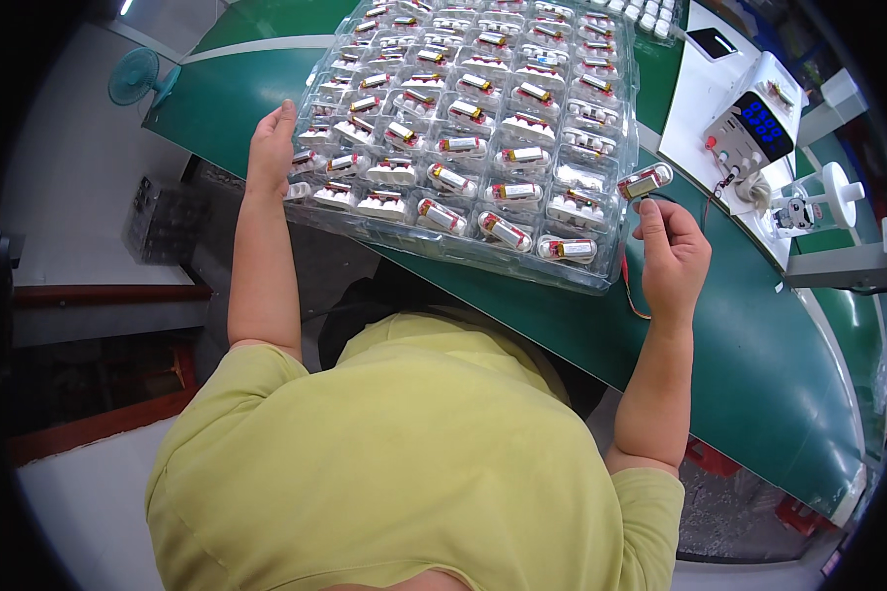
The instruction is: The recorder takes electronic components from a tray and tests them using electrical probes connected to a power supply or multimeter.
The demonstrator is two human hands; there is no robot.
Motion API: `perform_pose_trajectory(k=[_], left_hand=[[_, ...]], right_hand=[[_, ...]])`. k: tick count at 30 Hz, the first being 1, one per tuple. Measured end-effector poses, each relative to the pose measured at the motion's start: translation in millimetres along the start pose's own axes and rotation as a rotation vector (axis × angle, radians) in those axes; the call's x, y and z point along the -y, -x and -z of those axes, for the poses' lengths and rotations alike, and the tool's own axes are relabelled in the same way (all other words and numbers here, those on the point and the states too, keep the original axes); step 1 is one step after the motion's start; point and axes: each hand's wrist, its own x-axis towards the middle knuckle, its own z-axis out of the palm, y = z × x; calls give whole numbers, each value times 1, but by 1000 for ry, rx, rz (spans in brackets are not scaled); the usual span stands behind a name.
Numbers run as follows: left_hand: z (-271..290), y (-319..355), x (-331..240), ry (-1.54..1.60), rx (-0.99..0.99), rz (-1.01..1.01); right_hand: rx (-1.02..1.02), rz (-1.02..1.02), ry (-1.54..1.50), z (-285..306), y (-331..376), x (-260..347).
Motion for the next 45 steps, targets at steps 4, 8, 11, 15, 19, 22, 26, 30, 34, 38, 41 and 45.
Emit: perform_pose_trajectory(k=[4, 8, 11, 15, 19, 22, 26, 30, 34, 38, 41, 45], left_hand=[[-1, 1, -2, 11, -19, 0], [-2, 1, 0, 31, -27, -22], [-2, 1, 2, 36, -30, -13], [-2, 0, 3, 35, -34, -24], [-2, 0, 4, 59, -19, -15], [-3, 2, 4, 49, -37, -24], [-2, 2, 4, 12, -58, -26], [-2, 0, 5, 46, -44, -30], [-2, 0, 8, 60, -31, -38], [-2, 0, 8, 34, -54, -53], [-2, 0, 8, 37, -42, -67], [-3, 2, 6, 8, -55, -62]], right_hand=[[5, 8, 11, 1, 0, 1], [3, -3, -14, 1, 0, 0], [1, 5, -10, 0, 0, 0], [12, 10, 14, 0, 0, 1], [15, -3, 27, -1, 1, 1], [20, -6, 29, -2, 0, 1], [14, -41, 12, -3, 0, 1], [23, -27, 40, -3, 1, 2], [22, -33, 37, -4, 1, 2], [15, -55, 19, -4, 0, 2], [19, -57, 16, -4, 0, 2], [29, -44, 9, -4, 0, 1]])
